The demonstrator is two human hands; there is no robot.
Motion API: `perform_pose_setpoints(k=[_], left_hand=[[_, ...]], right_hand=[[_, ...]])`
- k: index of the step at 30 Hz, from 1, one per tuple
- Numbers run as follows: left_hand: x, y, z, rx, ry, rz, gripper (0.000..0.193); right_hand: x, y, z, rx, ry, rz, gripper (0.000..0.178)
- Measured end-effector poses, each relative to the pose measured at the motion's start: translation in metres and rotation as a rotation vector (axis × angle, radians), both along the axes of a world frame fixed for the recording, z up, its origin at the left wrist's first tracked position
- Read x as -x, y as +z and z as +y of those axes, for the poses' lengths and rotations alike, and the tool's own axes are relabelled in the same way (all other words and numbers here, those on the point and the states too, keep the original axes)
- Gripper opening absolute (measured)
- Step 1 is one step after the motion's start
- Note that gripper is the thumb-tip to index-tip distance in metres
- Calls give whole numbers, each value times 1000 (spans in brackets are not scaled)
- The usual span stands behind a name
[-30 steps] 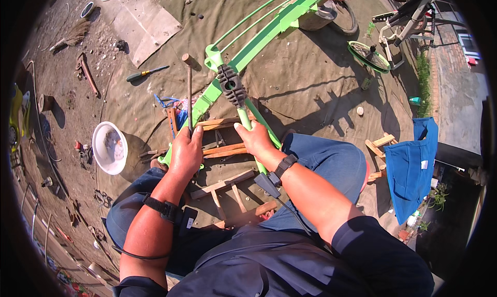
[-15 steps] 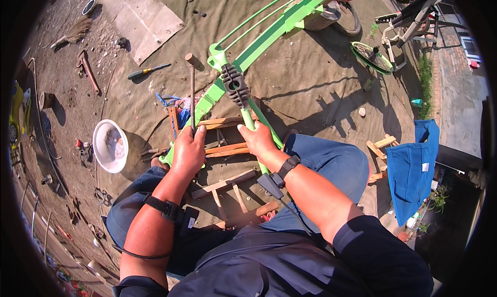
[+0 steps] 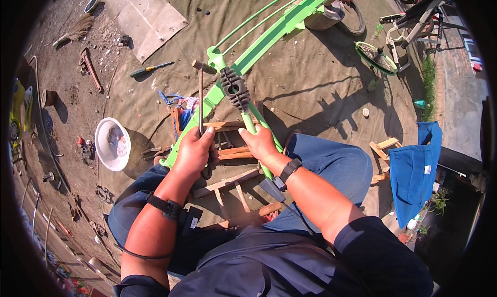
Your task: The person walks barefoot across a cluttered outdoor yard and sits on a low wooden stool. They use a hammer to repeatedly strike a black gear component attached to a green bicycle frame, adjusting the part with their hands between strikes.
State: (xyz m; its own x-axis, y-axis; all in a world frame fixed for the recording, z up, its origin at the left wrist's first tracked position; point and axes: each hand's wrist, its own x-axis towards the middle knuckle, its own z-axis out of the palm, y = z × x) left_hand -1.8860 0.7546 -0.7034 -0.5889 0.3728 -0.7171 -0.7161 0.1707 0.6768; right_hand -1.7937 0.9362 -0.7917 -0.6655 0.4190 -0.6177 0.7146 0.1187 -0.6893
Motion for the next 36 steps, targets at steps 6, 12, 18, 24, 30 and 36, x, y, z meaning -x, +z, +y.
perform_pose_setpoints(k=[6,12,18,24,30,36], left_hand=[[-8,10,-4,-165,100,-208,19],[-20,18,-16,-232,76,-311,34],[-29,-1,-26,51,-85,-226,25],[-14,-12,-31,543,-375,381,24],[-22,-58,-42,580,-431,578,23],[-11,-28,-32,537,-397,305,20]], right_hand=[[-1,-9,-1,-25,3,18,34],[-1,-7,0,-21,25,16,44],[-1,-9,0,16,-8,-18,43],[2,-2,-1,15,-1,-50,42],[2,-3,-1,-1,10,-24,42],[2,2,-1,122,-42,-58,41]])
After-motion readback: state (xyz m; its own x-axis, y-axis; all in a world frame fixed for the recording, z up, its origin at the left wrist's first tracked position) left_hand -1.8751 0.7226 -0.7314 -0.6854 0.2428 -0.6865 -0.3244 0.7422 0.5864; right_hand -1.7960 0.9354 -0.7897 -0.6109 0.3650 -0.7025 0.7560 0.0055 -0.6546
